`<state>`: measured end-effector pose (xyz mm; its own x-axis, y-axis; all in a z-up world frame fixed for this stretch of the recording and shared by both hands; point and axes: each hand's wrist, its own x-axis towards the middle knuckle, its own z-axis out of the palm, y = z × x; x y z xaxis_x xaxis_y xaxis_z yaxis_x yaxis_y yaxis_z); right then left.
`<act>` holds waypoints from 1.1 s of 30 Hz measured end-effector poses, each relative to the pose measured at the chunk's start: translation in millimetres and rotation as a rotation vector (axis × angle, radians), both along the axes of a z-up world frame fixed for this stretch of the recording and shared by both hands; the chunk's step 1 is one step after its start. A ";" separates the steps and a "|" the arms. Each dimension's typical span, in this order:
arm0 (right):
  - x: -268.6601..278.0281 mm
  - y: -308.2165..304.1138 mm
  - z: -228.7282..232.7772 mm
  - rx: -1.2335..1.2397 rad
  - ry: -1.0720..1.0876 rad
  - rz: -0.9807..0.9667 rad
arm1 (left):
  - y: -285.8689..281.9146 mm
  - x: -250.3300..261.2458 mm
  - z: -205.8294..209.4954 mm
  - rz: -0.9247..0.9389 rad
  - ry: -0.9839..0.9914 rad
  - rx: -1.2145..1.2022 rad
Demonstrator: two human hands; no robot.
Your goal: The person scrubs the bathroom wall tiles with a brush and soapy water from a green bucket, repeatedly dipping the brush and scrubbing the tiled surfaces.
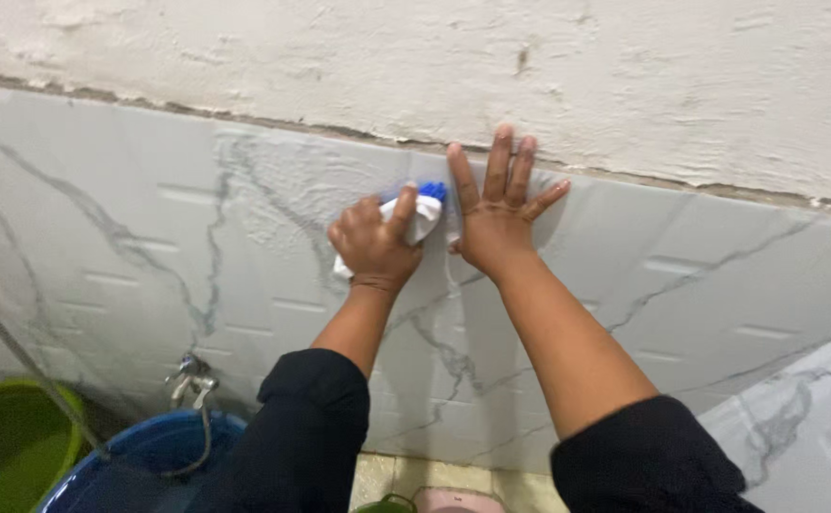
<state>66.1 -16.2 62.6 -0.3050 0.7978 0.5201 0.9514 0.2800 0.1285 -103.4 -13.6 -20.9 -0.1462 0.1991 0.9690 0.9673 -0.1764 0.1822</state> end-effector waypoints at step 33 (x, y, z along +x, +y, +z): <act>308.1 -13.5 27.9 -0.004 0.041 -0.098 | -5.0 290.4 4.1 -0.169 0.102 -0.135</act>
<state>374.2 -29.7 90.5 -0.2041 0.8246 0.5276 0.9786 0.1862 0.0877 187.0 -18.6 -16.7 -0.0031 0.3413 0.9399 0.9408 -0.3176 0.1184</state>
